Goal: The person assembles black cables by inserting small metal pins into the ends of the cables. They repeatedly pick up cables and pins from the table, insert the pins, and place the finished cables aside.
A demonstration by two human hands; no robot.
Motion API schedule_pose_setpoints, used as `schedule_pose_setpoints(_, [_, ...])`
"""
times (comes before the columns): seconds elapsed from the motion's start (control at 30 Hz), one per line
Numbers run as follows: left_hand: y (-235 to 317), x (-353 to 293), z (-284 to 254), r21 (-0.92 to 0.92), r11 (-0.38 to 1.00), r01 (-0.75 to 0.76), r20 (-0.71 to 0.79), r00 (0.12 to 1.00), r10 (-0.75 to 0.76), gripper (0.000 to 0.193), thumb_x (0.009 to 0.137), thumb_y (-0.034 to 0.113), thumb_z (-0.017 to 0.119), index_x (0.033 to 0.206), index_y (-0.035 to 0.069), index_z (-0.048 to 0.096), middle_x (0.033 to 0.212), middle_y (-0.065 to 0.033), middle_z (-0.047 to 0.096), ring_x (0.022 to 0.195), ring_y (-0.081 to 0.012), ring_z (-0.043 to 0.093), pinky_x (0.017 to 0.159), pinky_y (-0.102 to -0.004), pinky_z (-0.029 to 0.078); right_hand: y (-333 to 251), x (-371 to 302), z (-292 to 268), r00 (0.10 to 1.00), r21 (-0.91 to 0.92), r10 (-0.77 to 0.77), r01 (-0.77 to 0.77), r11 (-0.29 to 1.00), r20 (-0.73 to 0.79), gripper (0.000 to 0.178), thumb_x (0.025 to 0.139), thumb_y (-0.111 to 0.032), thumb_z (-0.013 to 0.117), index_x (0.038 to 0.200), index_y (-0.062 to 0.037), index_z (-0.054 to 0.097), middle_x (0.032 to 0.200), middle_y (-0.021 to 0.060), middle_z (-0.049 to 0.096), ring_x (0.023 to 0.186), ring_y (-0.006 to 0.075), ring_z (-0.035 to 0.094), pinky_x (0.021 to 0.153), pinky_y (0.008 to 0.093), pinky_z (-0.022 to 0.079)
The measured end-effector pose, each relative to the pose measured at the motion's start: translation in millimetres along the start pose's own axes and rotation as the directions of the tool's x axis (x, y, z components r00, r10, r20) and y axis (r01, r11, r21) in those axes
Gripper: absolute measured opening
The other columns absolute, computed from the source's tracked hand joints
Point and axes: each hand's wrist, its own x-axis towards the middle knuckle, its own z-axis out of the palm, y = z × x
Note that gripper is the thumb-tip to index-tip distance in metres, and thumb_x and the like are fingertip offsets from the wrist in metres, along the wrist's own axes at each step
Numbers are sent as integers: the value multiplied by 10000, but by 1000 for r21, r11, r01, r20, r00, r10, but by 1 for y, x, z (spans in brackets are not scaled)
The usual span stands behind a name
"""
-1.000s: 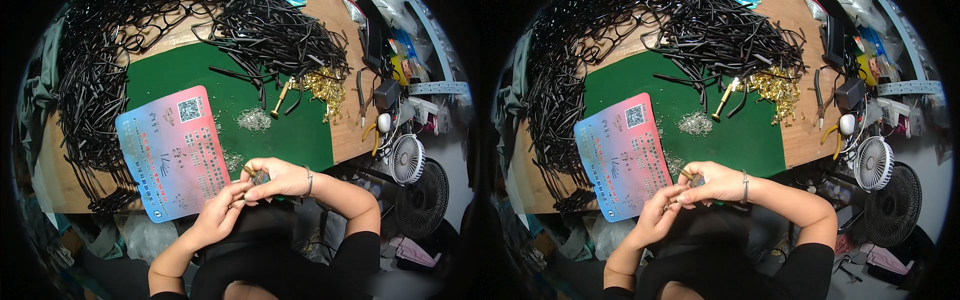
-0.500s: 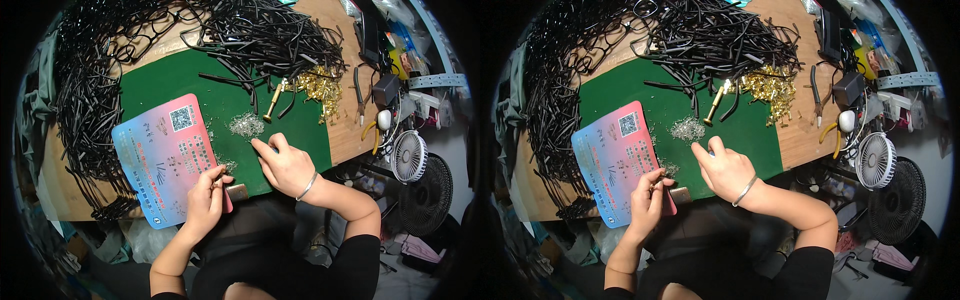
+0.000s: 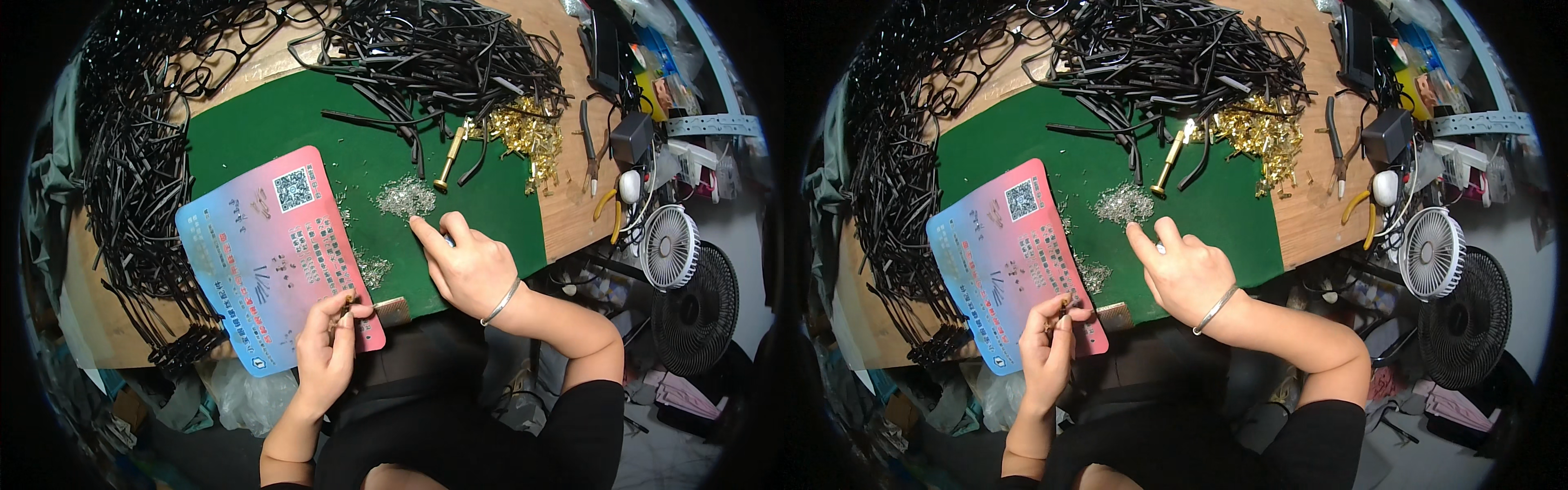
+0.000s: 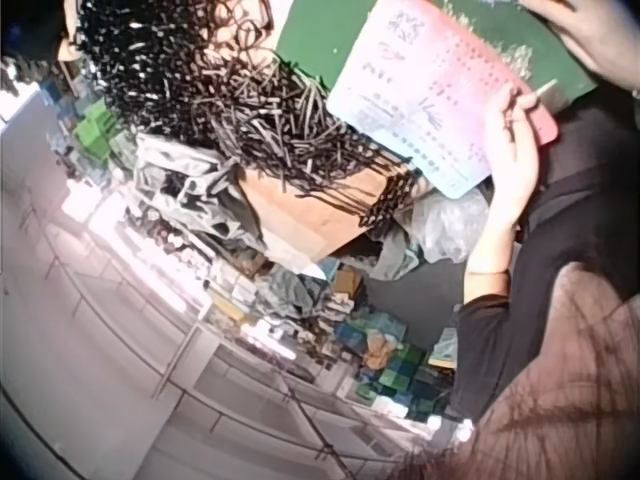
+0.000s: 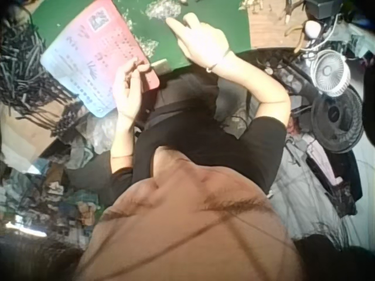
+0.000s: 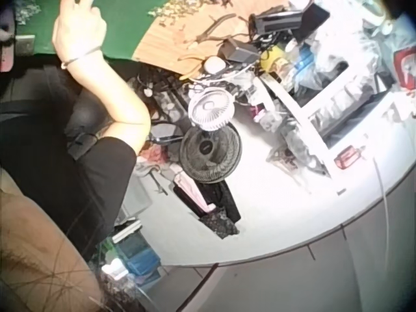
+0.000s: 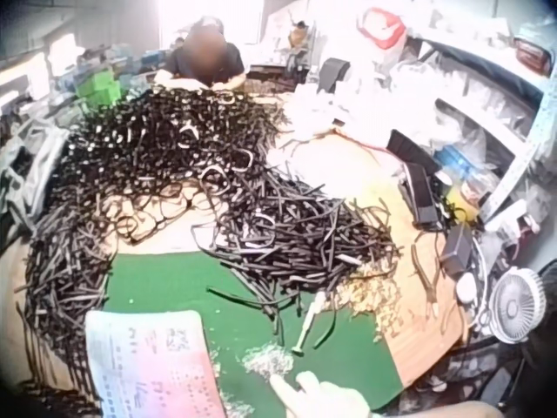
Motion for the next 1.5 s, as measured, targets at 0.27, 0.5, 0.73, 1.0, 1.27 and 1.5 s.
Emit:
schedule_pose_setpoints(0.27, [1, 18, -7, -14, 988, 151, 94, 984, -150, 228, 919, -4, 425, 1135, -39, 487, 940, -98, 657, 709, -50, 551, 638, -202, 459, 0, 4, 2, 998, -54, -63, 64, 996, 23, 474, 705, -92, 624, 1160, -104, 493, 868, 95, 469, 555, 220, 567, 453, 337, 506])
schedule_pose_setpoints(0.5, [-7, 12, 1, 41, 997, 66, -25, 998, -65, 233, 892, 1, 482, 1123, -25, 505, 941, -113, 663, 723, -113, 625, 652, -252, 499, -14, -3, -11, 948, 590, -181, -9, 808, 263, 325, 848, -121, 520, 1171, -120, 478, 894, 155, 486, 690, 351, 591, 600, 423, 519])
schedule_pose_setpoints(0.73, [-11, 9, 12, 358, 920, -159, -124, 969, 216, 290, 831, -51, 479, 1118, -33, 517, 909, -162, 648, 738, -236, 659, 673, -308, 513, -35, 5, -5, 896, 623, -235, -56, 780, 376, 269, 876, -155, 494, 1133, -81, 474, 866, 176, 486, 667, 347, 566, 605, 416, 526])
schedule_pose_setpoints(1.0, [-15, 8, 21, 536, 805, -254, -132, 917, 377, 369, 765, -83, 489, 1129, -41, 528, 887, -171, 637, 714, -265, 652, 639, -327, 518, -27, 15, -9, 682, 724, -245, -633, 275, 689, 359, 914, -155, 406, 1253, -39, 421, 834, 76, 545, 537, 126, 523, 486, 267, 465])
schedule_pose_setpoints(1.27, [-16, 8, 16, 489, 839, -238, -101, 940, 326, 335, 803, -85, 475, 1132, -46, 523, 884, -153, 628, 732, -204, 637, 689, -291, 503, -31, 13, -5, 694, 736, -246, -635, 235, 677, 330, 925, -146, 399, 1223, -9, 421, 805, 78, 564, 483, 99, 495, 429, 258, 434])
schedule_pose_setpoints(1.5, [-12, 10, 13, 499, 838, -220, -73, 953, 293, 336, 795, -90, 466, 1124, -51, 524, 882, -158, 628, 741, -201, 636, 702, -287, 499, -33, 13, 6, 839, 821, -222, -370, 435, 496, 325, 937, -158, 426, 1232, -21, 410, 842, 76, 503, 574, 136, 541, 527, 270, 463])
